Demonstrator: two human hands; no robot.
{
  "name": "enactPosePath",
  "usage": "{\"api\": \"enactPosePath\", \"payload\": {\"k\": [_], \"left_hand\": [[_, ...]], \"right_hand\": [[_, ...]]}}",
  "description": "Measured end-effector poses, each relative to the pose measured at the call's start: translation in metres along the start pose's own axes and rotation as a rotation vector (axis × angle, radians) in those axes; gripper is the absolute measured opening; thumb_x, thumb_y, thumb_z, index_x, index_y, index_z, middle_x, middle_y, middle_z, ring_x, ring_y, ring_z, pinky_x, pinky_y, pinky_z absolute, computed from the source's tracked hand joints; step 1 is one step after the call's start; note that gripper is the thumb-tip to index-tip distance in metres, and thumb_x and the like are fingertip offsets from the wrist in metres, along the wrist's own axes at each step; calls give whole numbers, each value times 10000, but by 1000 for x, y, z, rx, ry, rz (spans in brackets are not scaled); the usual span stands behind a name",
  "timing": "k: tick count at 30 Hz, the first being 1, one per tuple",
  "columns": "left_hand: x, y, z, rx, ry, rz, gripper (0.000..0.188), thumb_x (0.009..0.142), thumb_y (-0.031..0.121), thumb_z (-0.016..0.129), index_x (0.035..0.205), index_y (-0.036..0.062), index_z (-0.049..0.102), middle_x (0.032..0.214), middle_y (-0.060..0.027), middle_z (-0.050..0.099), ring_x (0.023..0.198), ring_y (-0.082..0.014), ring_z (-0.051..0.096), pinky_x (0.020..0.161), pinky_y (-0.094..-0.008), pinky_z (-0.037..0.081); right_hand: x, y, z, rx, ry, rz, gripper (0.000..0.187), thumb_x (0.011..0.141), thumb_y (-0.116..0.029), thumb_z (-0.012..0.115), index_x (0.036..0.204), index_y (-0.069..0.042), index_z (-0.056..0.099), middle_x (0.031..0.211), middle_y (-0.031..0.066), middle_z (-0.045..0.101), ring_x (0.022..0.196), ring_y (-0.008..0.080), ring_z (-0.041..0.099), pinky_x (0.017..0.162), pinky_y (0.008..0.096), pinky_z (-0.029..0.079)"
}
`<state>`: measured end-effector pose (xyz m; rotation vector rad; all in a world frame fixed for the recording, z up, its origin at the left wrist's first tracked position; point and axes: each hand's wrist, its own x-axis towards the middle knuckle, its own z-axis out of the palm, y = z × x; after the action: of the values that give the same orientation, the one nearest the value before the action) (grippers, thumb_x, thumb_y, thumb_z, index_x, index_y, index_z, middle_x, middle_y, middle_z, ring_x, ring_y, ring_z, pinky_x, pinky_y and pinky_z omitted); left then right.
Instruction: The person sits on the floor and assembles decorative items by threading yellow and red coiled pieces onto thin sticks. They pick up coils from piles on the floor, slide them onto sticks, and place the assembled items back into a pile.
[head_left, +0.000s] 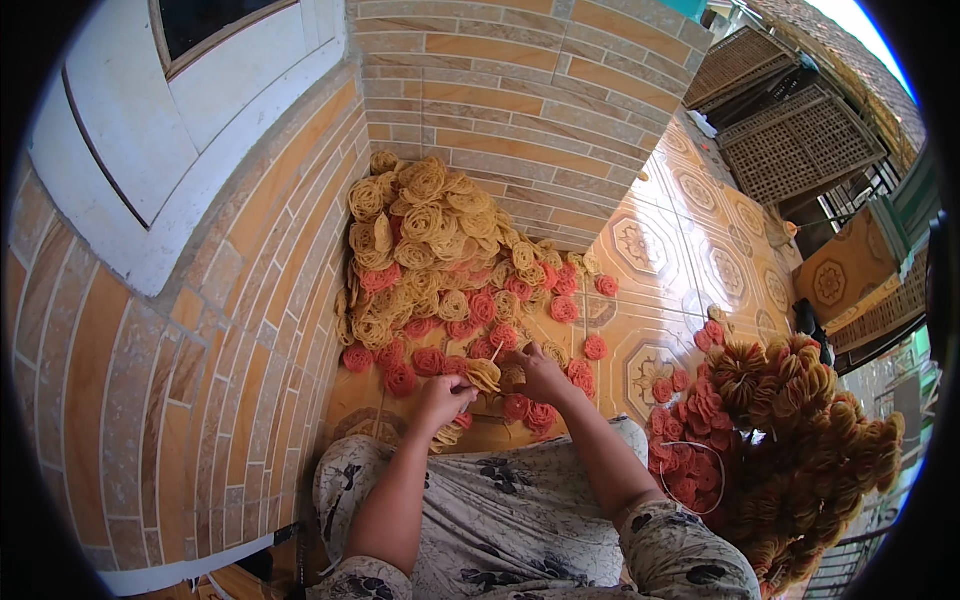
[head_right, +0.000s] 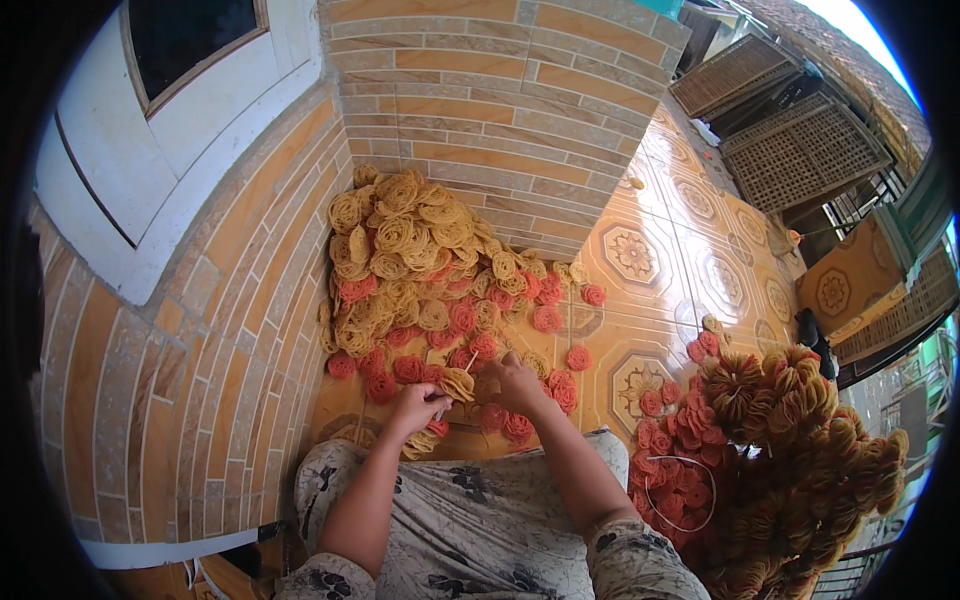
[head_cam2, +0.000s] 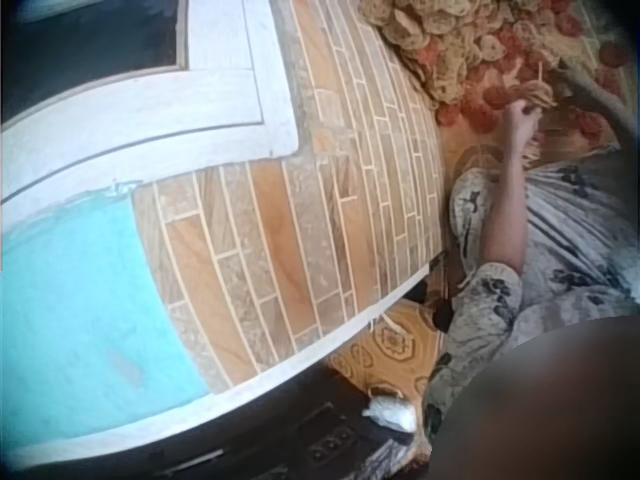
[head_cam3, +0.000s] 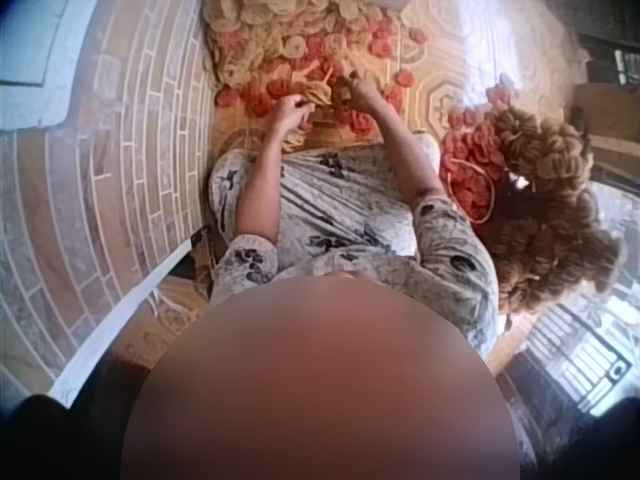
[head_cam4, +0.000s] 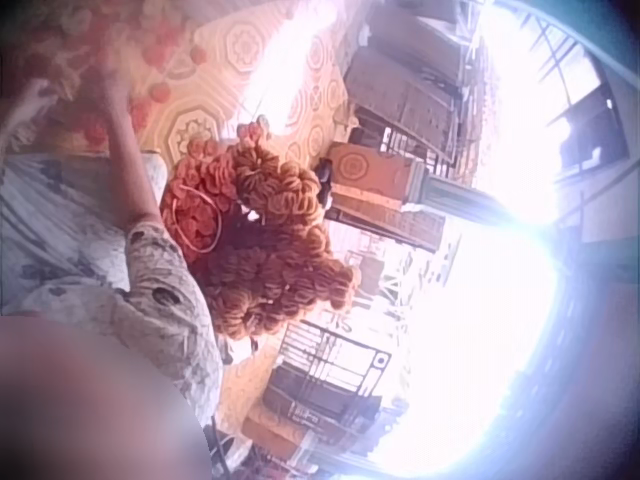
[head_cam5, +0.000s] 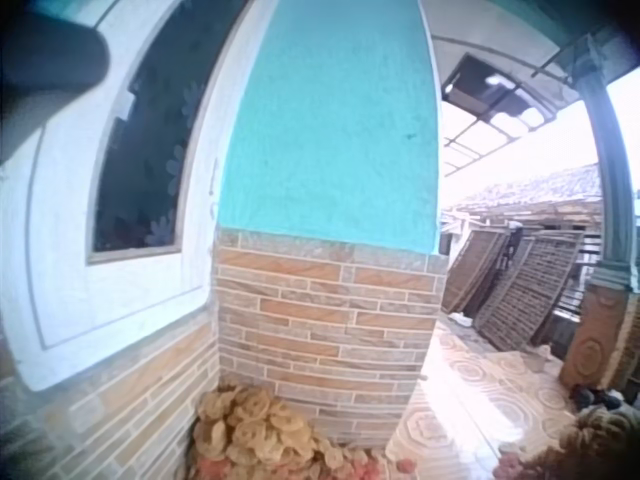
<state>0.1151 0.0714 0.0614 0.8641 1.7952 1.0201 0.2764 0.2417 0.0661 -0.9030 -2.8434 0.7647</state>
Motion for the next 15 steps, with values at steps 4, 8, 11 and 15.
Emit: {"api": "enactPosePath", "payload": {"k": [4, 8, 11, 15], "left_hand": [[1, -3, 1, -51, -84, -3, 173, 873, 166, 661, 897, -2, 691, 679, -27, 657, 582, -70, 562, 537, -266, 443], [3, -8, 2, -49, -86, 16, 159, 867, 155, 664, 876, -2, 685, 651, -20, 638, 571, -74, 554, 534, -267, 441], [3, -8, 2, -34, -70, 17, 158, 865, 155, 665, 867, -2, 682, 636, -21, 630, 567, -82, 557, 540, -270, 445], [2, -6, 1, -51, -96, -14, 166, 862, 164, 669, 863, -1, 682, 639, -32, 638, 578, -92, 576, 561, -277, 457]], "right_hand": [[9, 12, -6, 374, -198, 241, 382, 739, -238, 761, 1052, -65, 625, 954, 144, 612, 1067, 303, 562, 909, 436, 463], [1, 11, -5, 69, -77, -36, 436, 734, -178, 758, 1136, -80, 618, 964, 142, 634, 964, 274, 626, 837, 408, 511], [-1, 11, 4, 9, 21, -189, 452, 744, -180, 769, 1162, -84, 626, 926, 156, 655, 822, 275, 661, 768, 373, 529], [14, 25, 2, 471, -33, 228, 336, 811, -167, 740, 1099, -24, 641, 868, 104, 670, 804, 190, 643, 753, 304, 508]]}}
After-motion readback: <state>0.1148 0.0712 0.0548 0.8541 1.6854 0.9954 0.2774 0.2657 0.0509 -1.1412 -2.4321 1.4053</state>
